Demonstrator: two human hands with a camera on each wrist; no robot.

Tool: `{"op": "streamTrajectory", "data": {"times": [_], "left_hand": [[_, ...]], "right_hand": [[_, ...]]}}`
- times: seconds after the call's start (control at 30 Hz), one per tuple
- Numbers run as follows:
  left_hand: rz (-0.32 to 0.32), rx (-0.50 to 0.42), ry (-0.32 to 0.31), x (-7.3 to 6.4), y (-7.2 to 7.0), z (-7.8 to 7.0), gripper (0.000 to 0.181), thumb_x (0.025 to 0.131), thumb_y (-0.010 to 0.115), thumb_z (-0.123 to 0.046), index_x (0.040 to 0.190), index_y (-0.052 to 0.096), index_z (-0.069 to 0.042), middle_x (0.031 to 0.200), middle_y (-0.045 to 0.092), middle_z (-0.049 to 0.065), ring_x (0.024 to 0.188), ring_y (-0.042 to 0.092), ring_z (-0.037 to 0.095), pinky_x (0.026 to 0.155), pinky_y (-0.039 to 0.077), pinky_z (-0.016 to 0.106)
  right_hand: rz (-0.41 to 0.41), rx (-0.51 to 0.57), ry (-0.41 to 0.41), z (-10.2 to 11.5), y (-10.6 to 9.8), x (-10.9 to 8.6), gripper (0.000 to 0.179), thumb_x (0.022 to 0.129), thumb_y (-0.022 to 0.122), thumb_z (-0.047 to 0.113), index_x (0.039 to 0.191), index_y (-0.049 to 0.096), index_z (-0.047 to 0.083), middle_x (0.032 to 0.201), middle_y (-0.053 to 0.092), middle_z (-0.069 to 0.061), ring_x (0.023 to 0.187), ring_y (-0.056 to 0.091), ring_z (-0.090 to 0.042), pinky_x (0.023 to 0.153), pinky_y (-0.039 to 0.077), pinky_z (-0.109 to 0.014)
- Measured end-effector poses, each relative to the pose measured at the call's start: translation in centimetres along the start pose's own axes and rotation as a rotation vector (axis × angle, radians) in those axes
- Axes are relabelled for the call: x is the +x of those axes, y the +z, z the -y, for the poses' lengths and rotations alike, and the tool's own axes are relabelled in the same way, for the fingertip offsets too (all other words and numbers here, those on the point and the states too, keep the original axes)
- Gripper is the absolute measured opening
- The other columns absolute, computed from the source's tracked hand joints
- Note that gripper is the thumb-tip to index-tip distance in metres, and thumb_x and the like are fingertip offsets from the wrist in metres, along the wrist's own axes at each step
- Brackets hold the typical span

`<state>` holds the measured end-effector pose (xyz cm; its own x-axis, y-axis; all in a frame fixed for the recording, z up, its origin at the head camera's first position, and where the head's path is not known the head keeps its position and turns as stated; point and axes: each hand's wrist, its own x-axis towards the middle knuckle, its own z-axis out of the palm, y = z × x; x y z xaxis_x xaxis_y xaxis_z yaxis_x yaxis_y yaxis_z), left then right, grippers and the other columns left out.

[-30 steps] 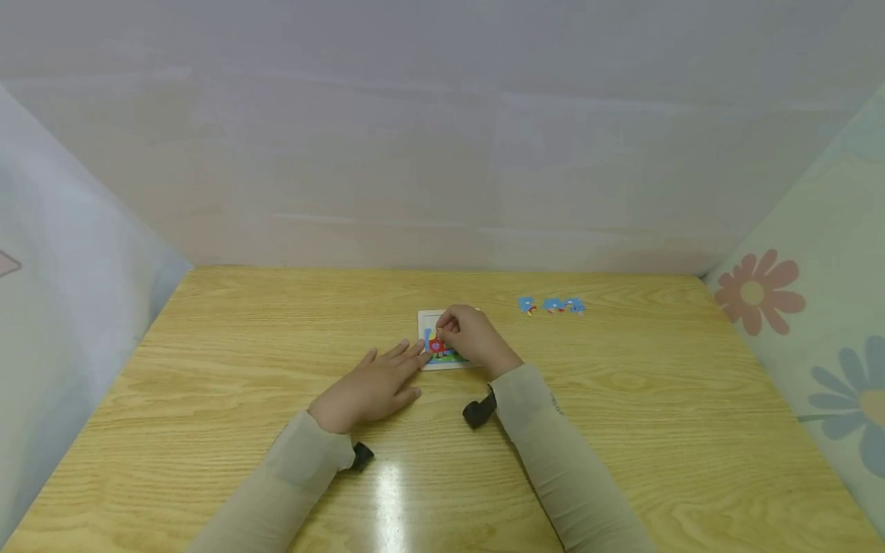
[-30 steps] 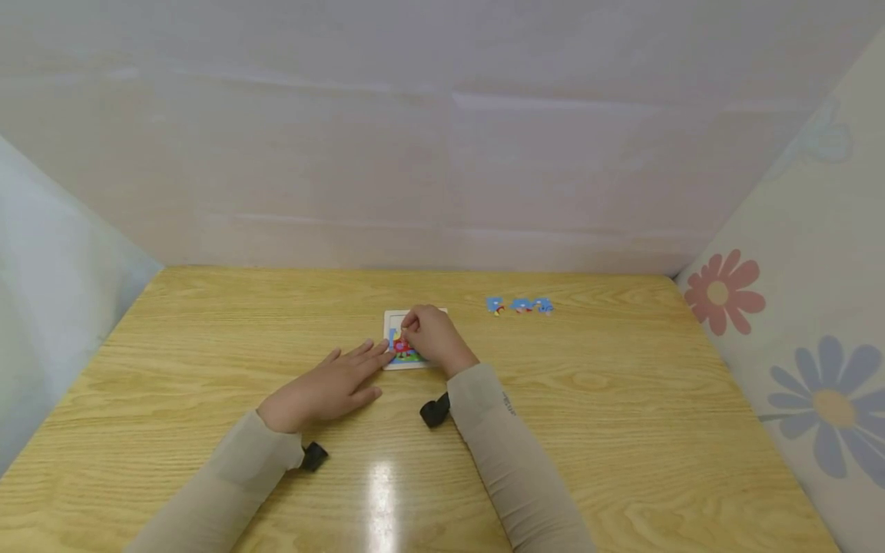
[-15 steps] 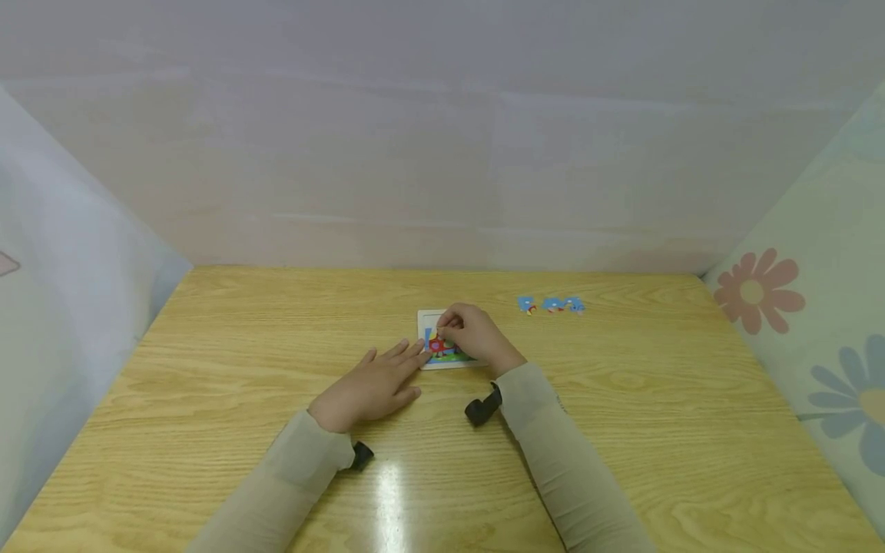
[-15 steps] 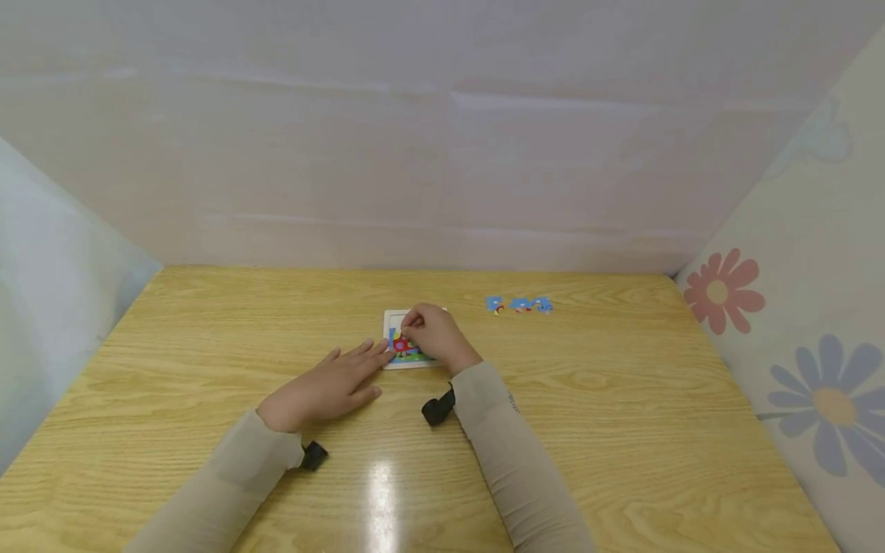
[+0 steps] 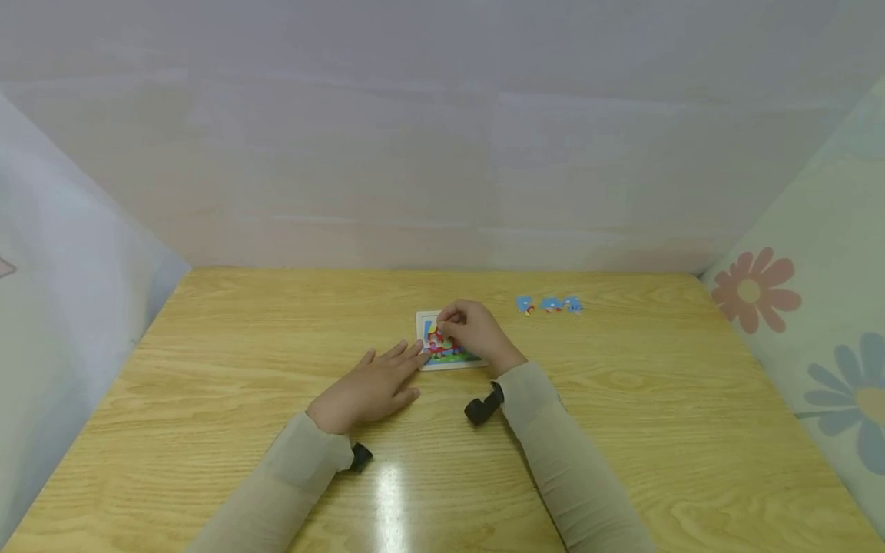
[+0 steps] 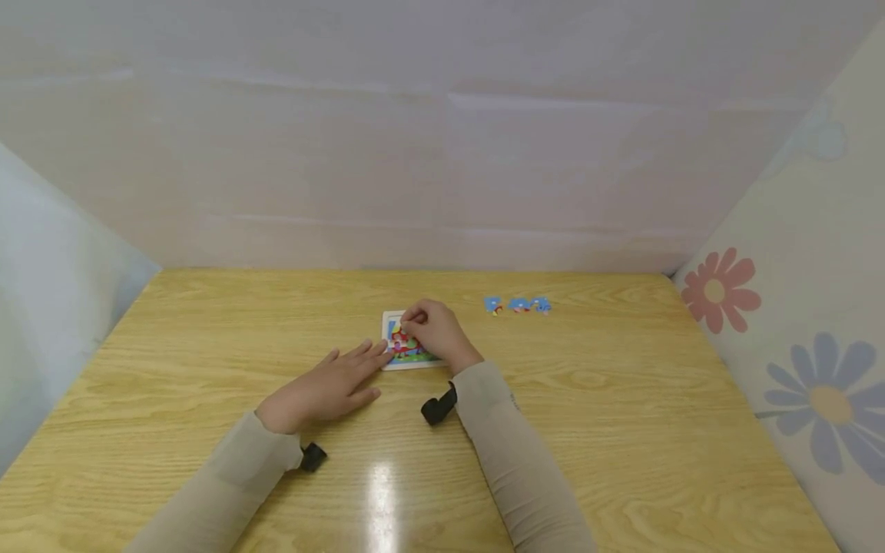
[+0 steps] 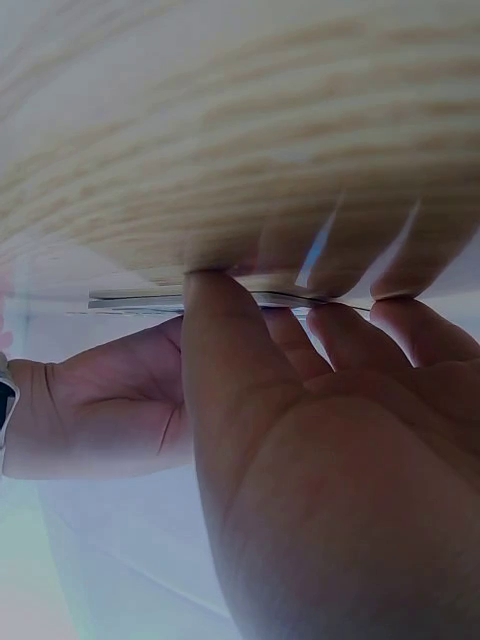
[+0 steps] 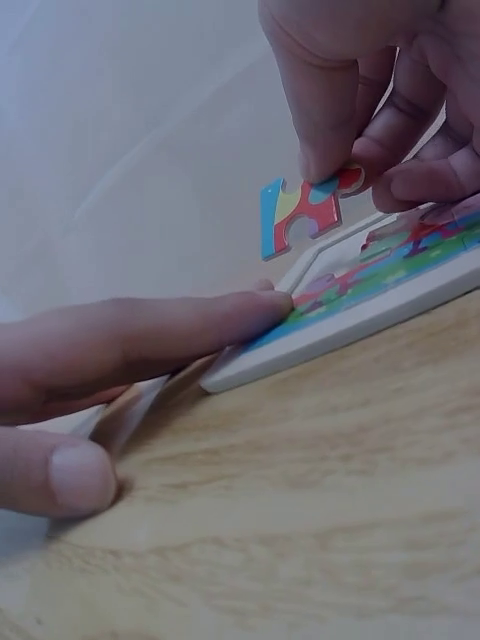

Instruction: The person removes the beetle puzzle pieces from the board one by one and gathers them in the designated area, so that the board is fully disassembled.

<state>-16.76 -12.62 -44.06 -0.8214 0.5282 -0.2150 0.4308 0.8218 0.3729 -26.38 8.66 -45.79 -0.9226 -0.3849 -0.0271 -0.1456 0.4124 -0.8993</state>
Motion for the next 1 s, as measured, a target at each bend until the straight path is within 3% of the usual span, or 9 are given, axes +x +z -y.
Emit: {"op": "streamTrajectory", "data": {"times": [0.1, 0.3, 0.43, 0.67, 1.0], "left_hand": [[0.000, -0.008, 0.005, 0.0, 0.2, -0.1, 0.061, 0.107, 0.052, -0.035, 0.160, 0.032, -0.013, 0.168, 0.020, 0.005, 0.154, 0.017, 0.032, 0.118, 0.013, 0.069], [-0.004, -0.005, 0.009, 0.3, 0.5, -0.2, 0.061, 0.107, 0.052, -0.036, 0.160, 0.032, -0.013, 0.168, 0.020, 0.004, 0.155, 0.016, 0.030, 0.118, 0.014, 0.067], [-0.010, -0.002, 0.006, 0.3, 0.5, -0.2, 0.062, 0.107, 0.052, -0.035, 0.160, 0.032, -0.012, 0.168, 0.021, 0.004, 0.155, 0.016, 0.030, 0.118, 0.014, 0.067], [-0.003, 0.003, -0.008, 0.3, 0.3, -0.3, 0.062, 0.107, 0.051, -0.036, 0.161, 0.031, -0.013, 0.168, 0.019, 0.004, 0.155, 0.015, 0.030, 0.119, 0.013, 0.066], [-0.005, 0.007, -0.009, 0.2, 0.2, -0.5, 0.061, 0.107, 0.050, -0.036, 0.161, 0.031, -0.013, 0.168, 0.020, 0.005, 0.155, 0.015, 0.030, 0.119, 0.013, 0.066]], "right_hand": [[-0.005, 0.041, 0.010, 0.1, -0.2, -0.3, 0.011, 0.098, 0.068, 0.013, 0.105, 0.071, 0.005, 0.097, 0.067, -0.007, 0.083, 0.061, -0.019, 0.072, 0.053, -0.028], [-0.037, 0.233, 0.115, 0.1, -1.2, -1.2, 0.013, 0.099, 0.068, 0.014, 0.109, 0.071, 0.007, 0.101, 0.068, -0.010, 0.086, 0.068, -0.023, 0.075, 0.060, -0.033], [-0.082, 0.291, 0.092, 0.1, -2.2, -1.7, 0.014, 0.098, 0.068, 0.012, 0.110, 0.071, 0.004, 0.103, 0.068, -0.012, 0.088, 0.069, -0.026, 0.078, 0.061, -0.036], [-0.057, 0.214, -0.007, -0.6, -4.5, -2.6, 0.015, 0.098, 0.067, 0.007, 0.109, 0.069, -0.001, 0.102, 0.067, -0.014, 0.088, 0.071, -0.027, 0.082, 0.061, -0.039], [-0.051, 0.177, 0.028, -1.6, -8.1, -3.9, 0.026, 0.099, 0.067, 0.011, 0.119, 0.067, -0.005, 0.112, 0.067, -0.016, 0.091, 0.070, -0.023, 0.086, 0.060, -0.042]]}}
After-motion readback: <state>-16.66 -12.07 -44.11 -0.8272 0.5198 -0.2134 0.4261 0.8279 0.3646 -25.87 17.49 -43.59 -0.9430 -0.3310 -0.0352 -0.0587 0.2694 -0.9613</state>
